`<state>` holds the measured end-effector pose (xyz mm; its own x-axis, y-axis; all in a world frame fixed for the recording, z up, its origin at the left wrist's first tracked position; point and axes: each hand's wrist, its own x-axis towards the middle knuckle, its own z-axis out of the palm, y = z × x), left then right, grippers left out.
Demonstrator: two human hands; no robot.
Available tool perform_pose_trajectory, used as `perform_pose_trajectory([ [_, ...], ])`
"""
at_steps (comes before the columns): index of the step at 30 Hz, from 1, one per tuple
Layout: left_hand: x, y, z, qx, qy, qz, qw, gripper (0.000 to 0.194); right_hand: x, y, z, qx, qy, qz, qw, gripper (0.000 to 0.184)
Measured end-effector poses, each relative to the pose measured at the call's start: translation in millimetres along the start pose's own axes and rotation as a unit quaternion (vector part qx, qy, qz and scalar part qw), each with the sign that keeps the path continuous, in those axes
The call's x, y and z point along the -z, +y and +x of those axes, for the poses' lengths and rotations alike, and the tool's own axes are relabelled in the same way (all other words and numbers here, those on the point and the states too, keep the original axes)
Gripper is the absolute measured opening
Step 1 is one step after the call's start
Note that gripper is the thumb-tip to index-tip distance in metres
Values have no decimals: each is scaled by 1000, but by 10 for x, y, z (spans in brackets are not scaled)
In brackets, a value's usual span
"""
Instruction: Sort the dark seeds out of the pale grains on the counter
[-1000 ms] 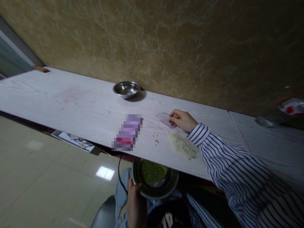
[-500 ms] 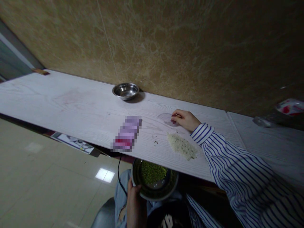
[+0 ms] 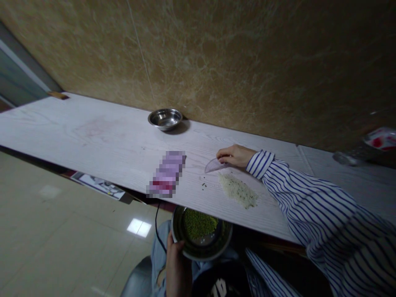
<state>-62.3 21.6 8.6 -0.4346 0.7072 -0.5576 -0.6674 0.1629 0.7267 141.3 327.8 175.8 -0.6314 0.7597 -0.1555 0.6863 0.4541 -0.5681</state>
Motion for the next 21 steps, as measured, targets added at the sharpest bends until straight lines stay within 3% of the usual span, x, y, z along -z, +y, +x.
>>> perform_pose_trajectory([
  [9,-81,46,-43,6,2,-28,1000,41,46,124,-198,34,-51,77,995,10],
  [15,-99,24,-51,-5,1,-5,1000,45,48,88,-382,41,-77,56,995,14],
  [21,-166,85,-111,9,0,-18,1000,51,56,150,-603,64,-24,3,998,15],
])
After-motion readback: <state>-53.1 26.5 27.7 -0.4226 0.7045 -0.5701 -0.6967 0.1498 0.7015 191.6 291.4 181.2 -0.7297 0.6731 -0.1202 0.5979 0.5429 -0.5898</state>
